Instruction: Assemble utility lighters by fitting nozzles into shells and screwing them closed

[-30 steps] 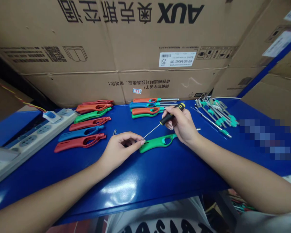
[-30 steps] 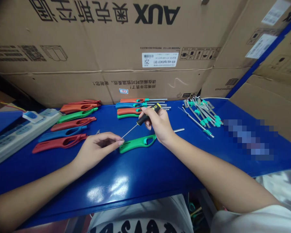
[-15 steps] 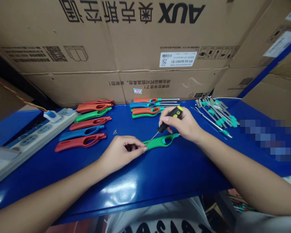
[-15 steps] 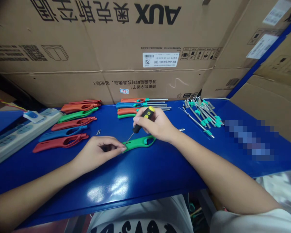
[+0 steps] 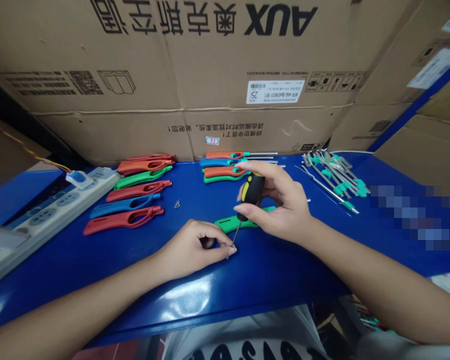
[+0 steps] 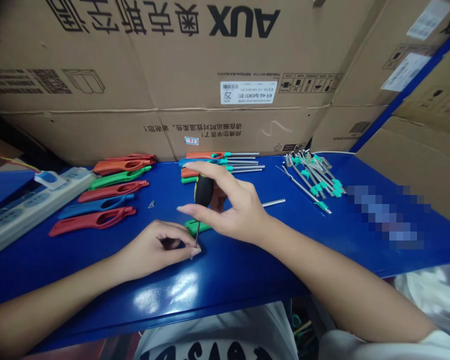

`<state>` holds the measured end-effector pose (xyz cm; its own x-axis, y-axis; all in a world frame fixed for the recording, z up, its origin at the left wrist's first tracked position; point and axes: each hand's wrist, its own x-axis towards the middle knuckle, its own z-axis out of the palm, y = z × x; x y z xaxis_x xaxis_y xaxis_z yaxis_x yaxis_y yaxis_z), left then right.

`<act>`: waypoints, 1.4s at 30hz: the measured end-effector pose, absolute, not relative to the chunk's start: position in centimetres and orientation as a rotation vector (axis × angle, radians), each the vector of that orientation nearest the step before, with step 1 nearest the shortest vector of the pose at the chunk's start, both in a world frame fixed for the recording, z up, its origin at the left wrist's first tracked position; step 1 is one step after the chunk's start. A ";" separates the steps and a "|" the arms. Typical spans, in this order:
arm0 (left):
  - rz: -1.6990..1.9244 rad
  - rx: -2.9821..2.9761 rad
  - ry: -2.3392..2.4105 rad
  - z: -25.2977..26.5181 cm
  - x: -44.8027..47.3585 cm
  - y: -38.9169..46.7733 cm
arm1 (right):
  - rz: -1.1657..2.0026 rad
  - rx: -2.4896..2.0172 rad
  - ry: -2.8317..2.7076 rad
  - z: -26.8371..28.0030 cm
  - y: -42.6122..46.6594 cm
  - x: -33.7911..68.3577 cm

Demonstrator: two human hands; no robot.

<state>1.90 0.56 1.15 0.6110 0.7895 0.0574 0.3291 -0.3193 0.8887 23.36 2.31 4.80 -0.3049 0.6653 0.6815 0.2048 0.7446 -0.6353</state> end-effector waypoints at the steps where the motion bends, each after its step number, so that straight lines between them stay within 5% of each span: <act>1: 0.631 1.909 0.878 1.1 1.9 0.5 | 0.601 -0.647 -1.903 4.9 2.2 23.5; 11: 0.882 2.079 0.934 1.3 1.4 1.2 | 0.836 -0.695 -1.722 5.1 2.5 23.1; 42: 0.784 2.318 0.922 -0.2 1.3 1.2 | 0.443 -0.713 -1.802 3.9 1.8 22.5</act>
